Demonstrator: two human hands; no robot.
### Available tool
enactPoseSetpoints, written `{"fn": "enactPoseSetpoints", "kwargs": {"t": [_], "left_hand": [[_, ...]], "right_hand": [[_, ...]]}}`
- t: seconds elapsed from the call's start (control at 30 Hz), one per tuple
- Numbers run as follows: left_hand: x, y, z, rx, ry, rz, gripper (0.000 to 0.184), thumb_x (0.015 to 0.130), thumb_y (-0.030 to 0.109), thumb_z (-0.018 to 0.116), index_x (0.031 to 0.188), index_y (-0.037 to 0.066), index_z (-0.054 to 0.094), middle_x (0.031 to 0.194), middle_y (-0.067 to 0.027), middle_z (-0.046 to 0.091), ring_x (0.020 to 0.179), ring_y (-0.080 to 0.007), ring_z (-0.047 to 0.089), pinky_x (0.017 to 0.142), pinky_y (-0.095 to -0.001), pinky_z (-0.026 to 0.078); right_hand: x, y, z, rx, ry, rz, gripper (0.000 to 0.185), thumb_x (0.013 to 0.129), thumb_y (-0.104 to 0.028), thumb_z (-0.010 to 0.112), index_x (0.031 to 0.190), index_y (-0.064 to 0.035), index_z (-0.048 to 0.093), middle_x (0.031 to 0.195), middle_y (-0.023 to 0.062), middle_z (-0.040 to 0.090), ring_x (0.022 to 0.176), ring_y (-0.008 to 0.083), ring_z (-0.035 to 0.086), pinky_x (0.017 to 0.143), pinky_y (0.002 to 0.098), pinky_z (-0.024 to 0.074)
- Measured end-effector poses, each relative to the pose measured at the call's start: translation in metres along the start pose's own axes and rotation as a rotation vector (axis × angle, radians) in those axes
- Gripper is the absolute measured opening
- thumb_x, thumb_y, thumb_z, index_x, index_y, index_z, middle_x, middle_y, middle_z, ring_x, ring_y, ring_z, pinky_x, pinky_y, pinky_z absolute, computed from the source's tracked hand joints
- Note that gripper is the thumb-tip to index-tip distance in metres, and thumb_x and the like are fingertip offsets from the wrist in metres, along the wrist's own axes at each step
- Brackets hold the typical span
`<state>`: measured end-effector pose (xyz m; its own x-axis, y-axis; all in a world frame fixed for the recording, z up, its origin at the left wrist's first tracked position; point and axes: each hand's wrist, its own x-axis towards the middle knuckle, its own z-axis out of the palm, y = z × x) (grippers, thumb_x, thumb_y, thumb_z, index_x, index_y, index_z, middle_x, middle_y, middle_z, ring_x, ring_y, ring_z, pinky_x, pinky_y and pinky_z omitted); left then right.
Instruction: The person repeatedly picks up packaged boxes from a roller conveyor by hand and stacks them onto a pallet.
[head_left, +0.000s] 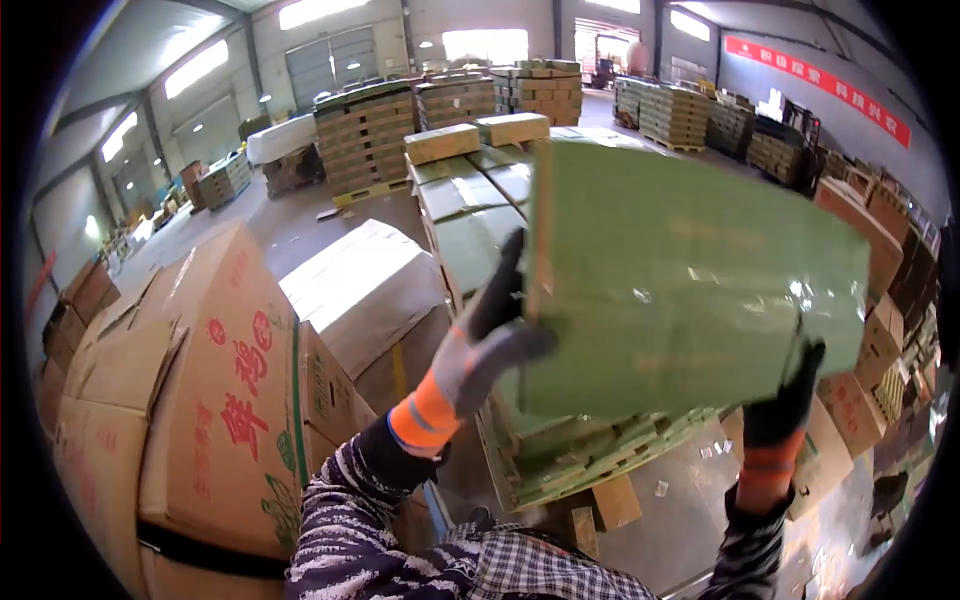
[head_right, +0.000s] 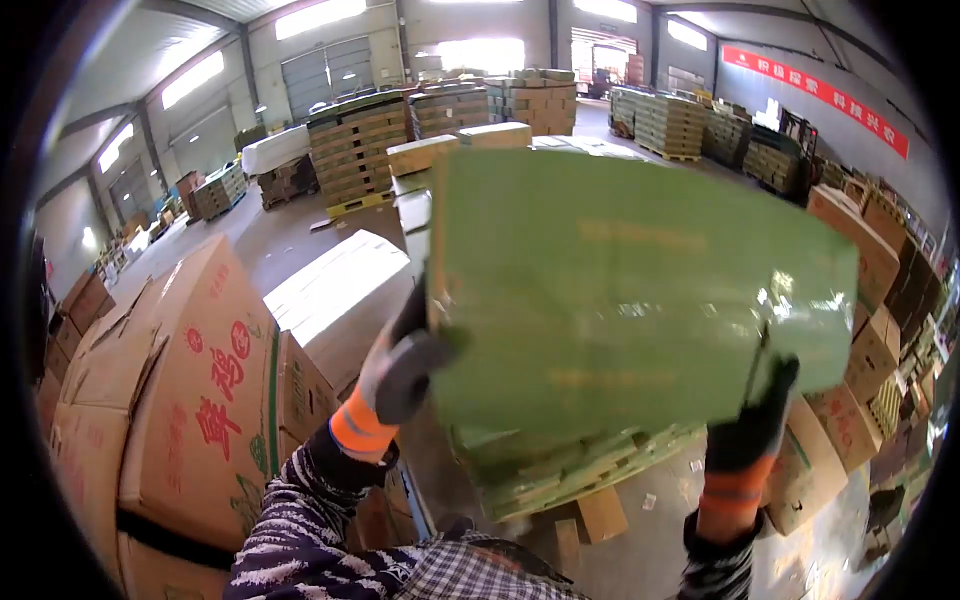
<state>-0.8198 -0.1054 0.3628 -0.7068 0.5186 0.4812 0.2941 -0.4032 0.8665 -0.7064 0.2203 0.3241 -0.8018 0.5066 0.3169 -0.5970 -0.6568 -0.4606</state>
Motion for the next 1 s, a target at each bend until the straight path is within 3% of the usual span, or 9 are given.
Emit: {"fn": "enactPoseSetpoints", "kwargs": {"t": [0.1,0.2,0.27,0.37,0.47,0.63,0.73,0.87,1.0], "left_hand": [[0.026,-0.026,-0.093,-0.030,0.139,0.112,0.063,0.089,0.019,0.049,0.144,0.003,0.021,0.130,-0.0084,0.047,0.111,-0.0172,0.049,0.093,-0.0311,0.041],[0.051,-0.081,-0.178,0.584,0.333,0.597,0.051,0.093,0.024,0.046,0.136,0.000,0.037,0.130,-0.0079,0.047,0.112,-0.0185,0.049,0.097,-0.0309,0.039],[0.068,-0.109,-0.220,-0.155,0.505,0.383,0.042,0.094,0.029,0.046,0.126,0.002,0.047,0.126,-0.0068,0.050,0.111,-0.0187,0.050,0.097,-0.0302,0.040],[0.086,-0.124,-0.268,-0.507,0.555,0.121,0.041,0.094,0.032,0.048,0.123,0.004,0.050,0.121,-0.0062,0.053,0.109,-0.0171,0.051,0.094,-0.0296,0.042],[0.091,-0.122,-0.251,-0.455,0.564,0.160,0.040,0.092,0.034,0.050,0.120,0.005,0.052,0.114,-0.0052,0.056,0.103,-0.0160,0.053,0.089,-0.0291,0.045],[0.164,-0.147,-0.323,-0.583,0.448,0.105,0.043,0.092,0.038,0.049,0.117,0.004,0.054,0.109,-0.0049,0.058,0.098,-0.0166,0.055,0.086,-0.0292,0.045],[0.237,-0.167,-0.385,-0.368,0.437,0.202,0.054,0.092,0.049,0.044,0.122,0.005,0.051,0.115,-0.0068,0.057,0.101,-0.0178,0.056,0.086,-0.0315,0.047],[0.293,-0.152,-0.407,-0.325,0.502,-0.158,0.055,0.092,0.050,0.043,0.123,0.005,0.051,0.112,-0.0094,0.058,0.100,-0.0204,0.057,0.084,-0.0316,0.048],[0.313,-0.173,-0.415,-0.138,0.575,-0.125,0.052,0.091,0.047,0.043,0.120,0.005,0.052,0.111,-0.0114,0.058,0.100,-0.0235,0.056,0.084,-0.0333,0.048]], "right_hand": [[0.072,0.067,0.061,-0.247,0.032,0.070,0.051,0.088,-0.037,0.058,0.133,-0.0215,0.043,0.132,0.0028,0.045,0.109,0.0202,0.049,0.092,0.0417,0.0400],[0.146,0.157,0.088,-0.414,0.118,0.179,0.068,0.073,-0.045,0.073,0.131,-0.0278,0.042,0.120,0.0060,0.051,0.091,0.0206,0.051,0.076,0.0432,0.0428],[0.185,0.213,0.100,-0.540,0.269,0.237,0.079,0.071,-0.045,0.075,0.136,-0.0269,0.033,0.118,0.0097,0.050,0.094,0.0229,0.052,0.072,0.0441,0.0449],[0.235,0.281,0.097,-0.666,0.465,0.260,0.085,0.074,-0.043,0.074,0.140,-0.0193,0.027,0.123,0.0135,0.047,0.099,0.0257,0.052,0.072,0.0458,0.0464],[0.310,0.321,0.009,-0.573,0.213,0.034,0.084,0.078,-0.039,0.071,0.139,-0.0031,0.025,0.133,0.0147,0.038,0.104,0.0281,0.051,0.074,0.0448,0.0478],[0.300,0.341,0.136,-0.732,0.291,0.124,0.083,0.081,-0.038,0.067,0.141,-0.0016,0.021,0.138,0.0152,0.033,0.126,0.0308,0.032,0.105,0.0422,0.0306],[0.410,0.371,0.100,-0.861,-0.108,0.347,0.058,0.079,-0.067,0.049,0.103,-0.0146,0.057,0.083,0.0026,0.052,0.061,0.0172,0.043,0.050,0.0335,0.0410],[0.418,0.395,0.110,-1.120,0.100,0.474,0.077,0.075,-0.063,0.058,0.130,-0.0103,0.047,0.125,0.0130,0.053,0.112,0.0274,0.050,0.088,0.0451,0.0423],[0.316,0.365,0.102,-1.675,-0.560,-0.104,0.064,0.083,-0.037,0.064,0.135,-0.0084,0.041,0.128,0.0186,0.050,0.117,0.0303,0.049,0.098,0.0356,0.0397]]}}
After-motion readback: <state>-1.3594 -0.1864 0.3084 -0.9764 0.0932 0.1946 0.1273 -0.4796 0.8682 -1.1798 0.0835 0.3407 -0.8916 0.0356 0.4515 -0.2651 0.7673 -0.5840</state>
